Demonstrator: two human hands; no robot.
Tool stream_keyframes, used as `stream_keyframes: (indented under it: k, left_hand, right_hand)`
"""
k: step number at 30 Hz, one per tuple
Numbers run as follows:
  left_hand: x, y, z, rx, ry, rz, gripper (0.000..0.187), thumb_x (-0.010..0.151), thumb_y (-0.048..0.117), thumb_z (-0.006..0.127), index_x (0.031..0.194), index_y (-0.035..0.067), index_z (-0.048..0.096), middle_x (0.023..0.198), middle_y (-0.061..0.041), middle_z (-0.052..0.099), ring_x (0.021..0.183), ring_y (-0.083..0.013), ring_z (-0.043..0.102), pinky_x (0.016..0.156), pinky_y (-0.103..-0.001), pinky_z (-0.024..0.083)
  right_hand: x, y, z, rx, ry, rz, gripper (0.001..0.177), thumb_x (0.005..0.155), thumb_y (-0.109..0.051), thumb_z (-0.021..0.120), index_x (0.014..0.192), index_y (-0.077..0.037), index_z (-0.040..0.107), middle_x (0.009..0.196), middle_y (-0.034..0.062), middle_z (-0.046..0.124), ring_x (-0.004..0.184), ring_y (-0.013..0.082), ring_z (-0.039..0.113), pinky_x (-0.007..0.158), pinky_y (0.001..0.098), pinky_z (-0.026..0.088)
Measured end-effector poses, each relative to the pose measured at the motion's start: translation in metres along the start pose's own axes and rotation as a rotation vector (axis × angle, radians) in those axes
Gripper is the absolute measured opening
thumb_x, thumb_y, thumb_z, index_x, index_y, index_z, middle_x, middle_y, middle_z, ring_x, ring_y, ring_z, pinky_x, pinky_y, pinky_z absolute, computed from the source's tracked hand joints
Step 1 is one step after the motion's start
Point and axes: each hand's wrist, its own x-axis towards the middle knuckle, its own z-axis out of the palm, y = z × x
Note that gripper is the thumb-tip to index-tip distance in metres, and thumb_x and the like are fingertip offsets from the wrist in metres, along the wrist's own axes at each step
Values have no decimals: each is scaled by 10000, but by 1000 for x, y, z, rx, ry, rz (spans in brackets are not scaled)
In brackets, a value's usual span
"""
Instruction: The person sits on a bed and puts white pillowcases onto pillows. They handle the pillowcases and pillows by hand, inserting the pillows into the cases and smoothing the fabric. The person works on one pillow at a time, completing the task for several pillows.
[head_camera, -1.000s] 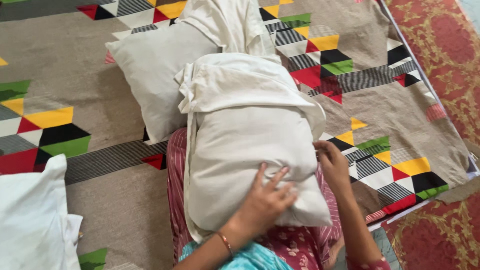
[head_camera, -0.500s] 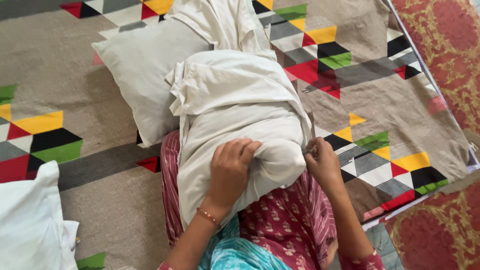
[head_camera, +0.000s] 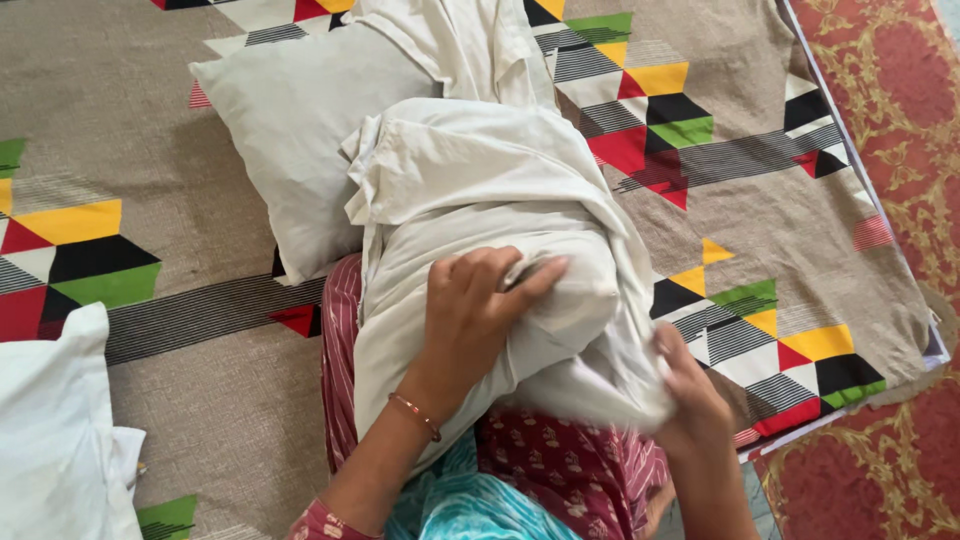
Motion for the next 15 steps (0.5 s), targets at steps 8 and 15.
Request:
stream_keyframes:
  k: [8, 15]
  left_hand:
    - [-31, 39, 29, -145, -401, 131, 632, 909, 132, 608, 1530, 132, 492, 1342, -58, 509, 1189, -252, 456, 1019, -444, 389]
    - [-73, 67, 45, -516, -538, 74, 426, 777, 168, 661, 1193, 102, 597, 1340, -151, 526, 1282, -349, 474, 1090, -494, 363]
  right_hand:
    - [-30, -42, 74, 127, -269, -60, 923, 767, -30, 737, 1575, -45, 291, 1460, 376, 465, 1413, 494, 450, 1178, 568, 332]
    - [-38, -86, 98, -1550, -335, 338, 618, 909, -189, 658, 1509, -202, 511, 1208, 110, 713, 1081, 234, 690, 867, 363, 598]
